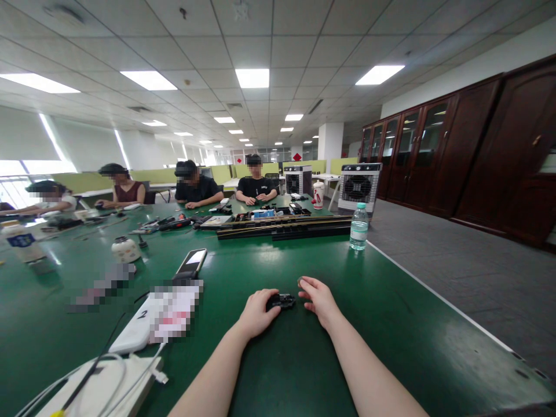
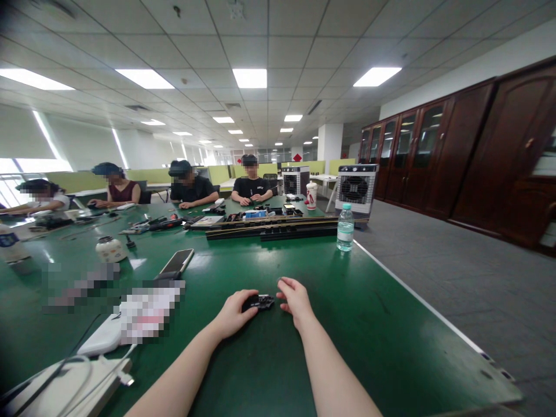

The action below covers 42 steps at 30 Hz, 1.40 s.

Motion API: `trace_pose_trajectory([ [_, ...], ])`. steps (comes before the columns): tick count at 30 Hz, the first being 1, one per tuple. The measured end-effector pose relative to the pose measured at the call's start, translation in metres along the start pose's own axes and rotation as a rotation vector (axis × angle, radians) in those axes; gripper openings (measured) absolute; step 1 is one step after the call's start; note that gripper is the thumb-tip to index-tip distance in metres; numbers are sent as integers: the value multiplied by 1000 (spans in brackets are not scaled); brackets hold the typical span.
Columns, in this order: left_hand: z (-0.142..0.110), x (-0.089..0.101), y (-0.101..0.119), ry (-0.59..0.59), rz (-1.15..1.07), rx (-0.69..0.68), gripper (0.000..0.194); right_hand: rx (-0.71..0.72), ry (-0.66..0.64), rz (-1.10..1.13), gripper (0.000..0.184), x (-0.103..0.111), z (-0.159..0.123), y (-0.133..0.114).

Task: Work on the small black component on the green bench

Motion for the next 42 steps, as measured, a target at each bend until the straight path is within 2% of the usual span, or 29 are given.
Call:
trace_pose_trajectory([
  [9,0,-1,-1,-5,-3,-3,41,102,-63,-65,30,-4,4,-3],
  [13,0,-1,-1,-8,-9,6,40,228,-124,-101,37,-11,3,-9],
  [16,0,0,0,-13,-11,12,40,353,-204,-134,35,-19,2,-14],
  [20,0,0,0,-15,-7,14,40,464,-284,-290,28,-27,-2,-16],
  [27,0,-1,0,6,-3,-10,39,576,-291,-628,24,-34,-17,-21],
  [36,1,-2,-1,12,-5,-15,37,613,-368,-828,20,-44,-25,-18],
  [42,1,-3,-2,15,-6,-4,37,637,-362,-920,21,-45,-25,-15],
])
Point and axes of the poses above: each hand's wrist, its own z-axis towards the middle knuckle, its own x-axis out of the back of the hand, y = z × x, the point moved 8 cm from there along z, towards the middle knuckle, and after that the axes turned 8 degrees about z, right-handed, at the moved point
